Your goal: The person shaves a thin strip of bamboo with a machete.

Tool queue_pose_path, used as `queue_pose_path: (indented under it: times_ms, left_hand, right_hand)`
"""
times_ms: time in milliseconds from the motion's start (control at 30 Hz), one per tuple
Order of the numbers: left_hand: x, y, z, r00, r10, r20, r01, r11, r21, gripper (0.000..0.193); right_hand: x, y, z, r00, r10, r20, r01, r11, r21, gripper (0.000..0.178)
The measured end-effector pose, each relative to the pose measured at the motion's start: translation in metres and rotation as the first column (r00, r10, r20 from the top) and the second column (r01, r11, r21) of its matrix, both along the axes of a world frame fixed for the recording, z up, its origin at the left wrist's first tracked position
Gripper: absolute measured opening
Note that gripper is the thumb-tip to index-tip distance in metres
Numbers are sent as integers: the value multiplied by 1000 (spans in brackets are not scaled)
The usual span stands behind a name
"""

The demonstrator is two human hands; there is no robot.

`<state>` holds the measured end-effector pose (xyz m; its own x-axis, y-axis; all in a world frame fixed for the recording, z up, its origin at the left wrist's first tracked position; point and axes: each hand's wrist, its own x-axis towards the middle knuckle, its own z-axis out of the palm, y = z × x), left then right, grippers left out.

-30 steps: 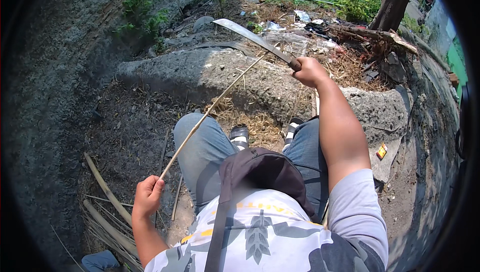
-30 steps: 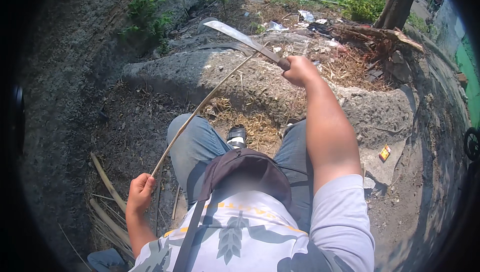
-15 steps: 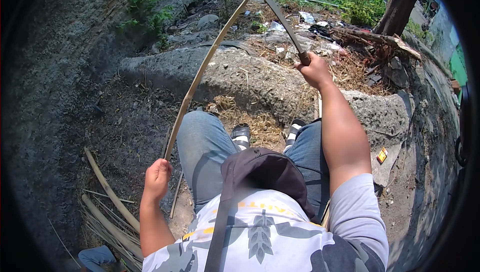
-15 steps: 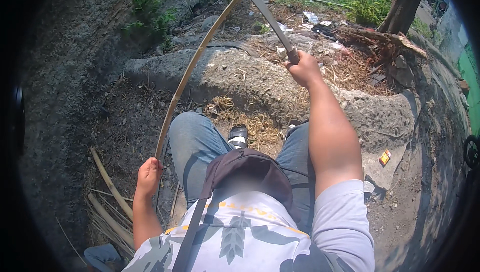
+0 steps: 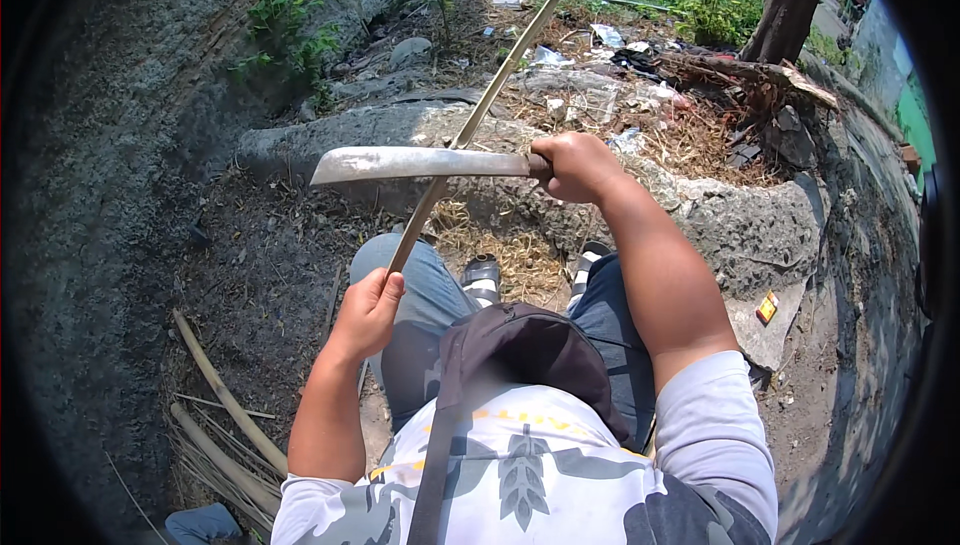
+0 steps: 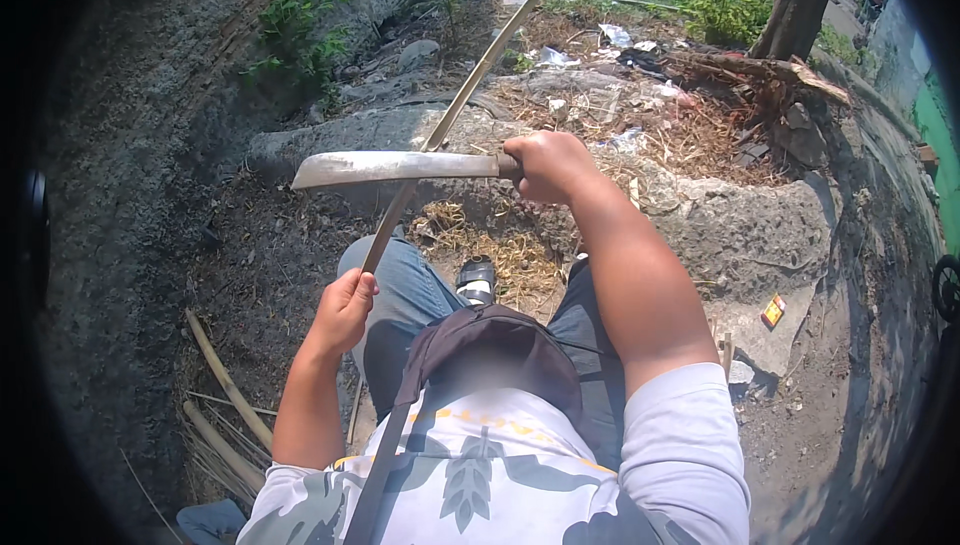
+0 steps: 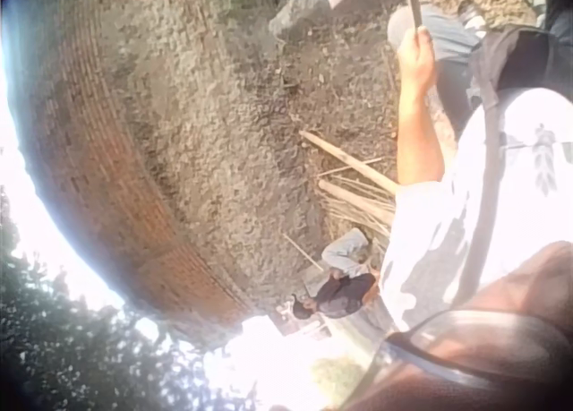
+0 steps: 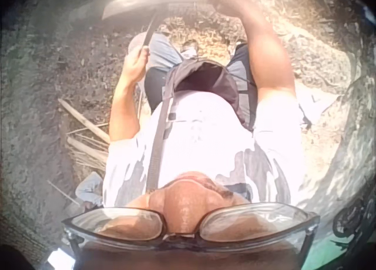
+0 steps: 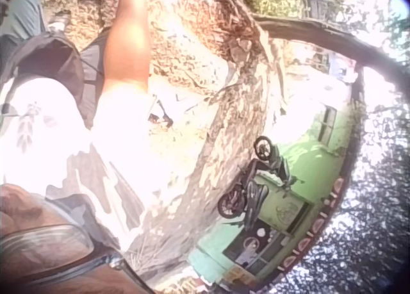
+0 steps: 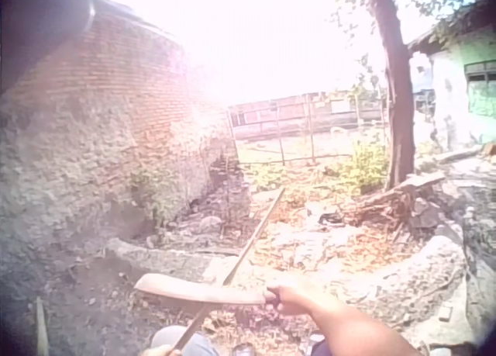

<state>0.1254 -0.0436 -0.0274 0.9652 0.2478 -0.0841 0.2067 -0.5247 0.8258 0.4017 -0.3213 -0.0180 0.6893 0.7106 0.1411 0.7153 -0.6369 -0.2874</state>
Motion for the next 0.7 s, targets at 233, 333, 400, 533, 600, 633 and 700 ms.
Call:
queue_pose_path:
  times_ms: [233,333,400,533,600,633,700]
  left_hand:
    - [9,-6,-6,998,24,64,-21,999,-43,42]
    - [14,-11,-5,997,53,56,-50,998,-47,40]
    - [11,-14,-4,998,54,35,-53,998,-23,39]
    - [-10,-23,-4,999,-14,-53,17,999,52,36]
    - [-28,-20,-11,995,-98,-36,102,988,116,36]
    - [-30,-20,-9,993,-87,-82,93,993,75,36]
    - [-27,-22,3,995,-57,-80,62,996,69,37]
  right_hand:
    - [-17,17,18,994,-52,-99,51,999,-12,26]
    - [-19,22,7,998,25,-55,-26,1000,-4,25]
    - [-7,13,-2,987,45,152,-67,988,139,9]
    - [37,-30,-21,952,-303,-48,306,946,111,17]
    - [45,-42,-35,900,-389,-195,421,892,165,27]
    - [50,-42,-38,893,-367,-260,422,884,201,28]
    - [48,-36,-23,894,-293,-339,381,895,232,30]
